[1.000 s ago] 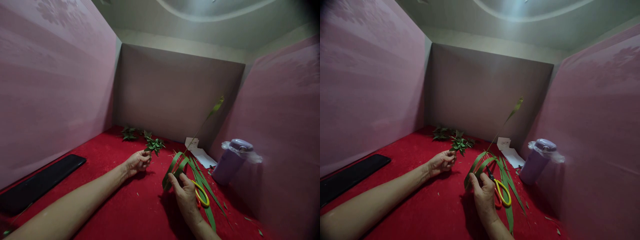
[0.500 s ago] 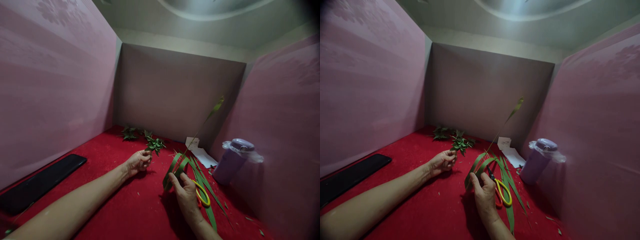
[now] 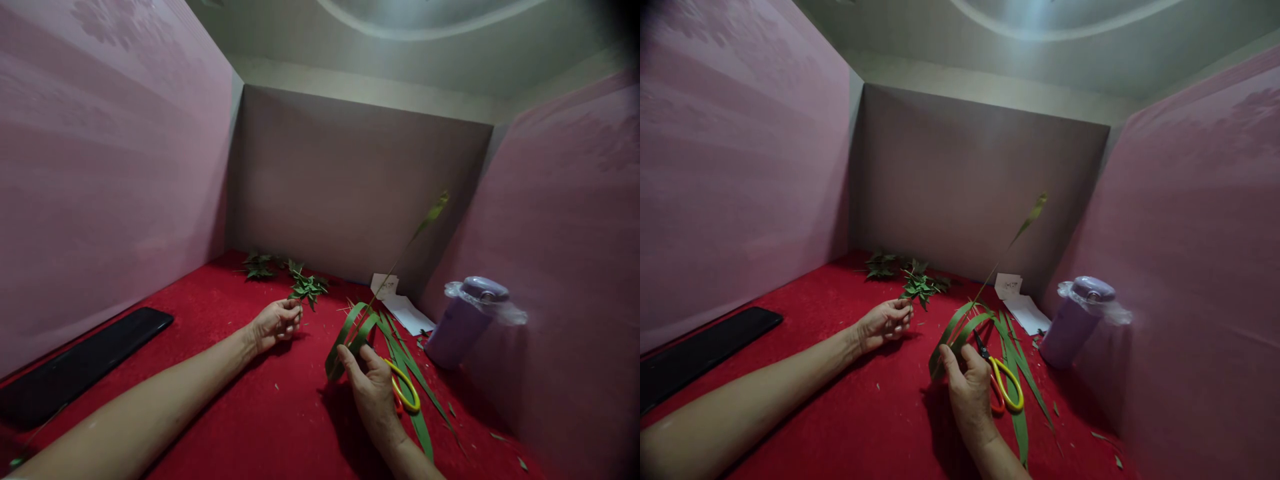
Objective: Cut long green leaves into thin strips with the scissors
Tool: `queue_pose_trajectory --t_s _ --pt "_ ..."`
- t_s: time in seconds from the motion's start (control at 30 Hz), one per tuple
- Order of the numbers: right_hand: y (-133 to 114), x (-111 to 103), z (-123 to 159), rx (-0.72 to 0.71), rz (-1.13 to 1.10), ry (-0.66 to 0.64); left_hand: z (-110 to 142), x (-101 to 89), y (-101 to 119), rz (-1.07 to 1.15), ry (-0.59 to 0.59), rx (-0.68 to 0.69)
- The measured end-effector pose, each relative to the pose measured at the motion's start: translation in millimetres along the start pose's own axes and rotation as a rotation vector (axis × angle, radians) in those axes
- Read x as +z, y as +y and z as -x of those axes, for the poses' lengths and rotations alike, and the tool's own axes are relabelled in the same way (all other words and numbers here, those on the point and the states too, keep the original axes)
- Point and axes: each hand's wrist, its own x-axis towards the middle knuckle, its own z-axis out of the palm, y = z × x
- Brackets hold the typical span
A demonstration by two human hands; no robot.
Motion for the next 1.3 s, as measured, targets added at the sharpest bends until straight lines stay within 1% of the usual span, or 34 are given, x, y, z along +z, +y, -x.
queue_pose_trajectory --t_s 0.2,0.43,0.5,0.53,0.67,0.73,0.77,0.83,0.9,0.97,1.03,1.13,1.3 --pt "-4 -1 0 0.007 -0.038 -0.011 -4 -3.8 -4 -0.022 -0.037 0.026" --pt "0 0 0 0.019 -0.035 -0.015 3 4.4 1 -0.075 -0.024 0.032" --pt "2 0 0 0.024 -0.017 -0.007 2 5.7 0 -0.124 0.008 0.052" --pt "3 0 0 0.026 -0.006 -0.007 1 5.6 -1 -0.191 0.057 0.08" --pt "1 -2 1 0.033 0.045 -0.015 -5 1.9 -8 -0.56 0.353 0.268" --pt "-1 -3 1 0.029 0.054 -0.012 -4 1.4 -8 -0.697 0.443 0.355" --pt "-1 -2 1 0.024 0.052 -0.006 -2 2.3 -7 -0.799 0.486 0.392" --pt "-1 -2 1 0.018 0.038 0.0 3 5.9 -4 -1.114 0.582 0.447" --pt "0 -1 1 0.018 0.023 -0.005 9 10.2 -2 -1.431 0.639 0.443" --pt "1 -1 1 0.015 0.007 -0.01 12 12.8 0 -1.617 0.634 0.415" --pt "2 -1 0 0.007 0.0 -0.005 13 12.3 0 -1.73 0.614 0.412" --pt "2 -1 0 -0.001 0.018 0.002 11 7.6 2 -1.795 0.619 0.393" --pt "-2 0 0 -0.004 0.027 -0.031 -2 1.6 19 -1.784 0.75 0.246"
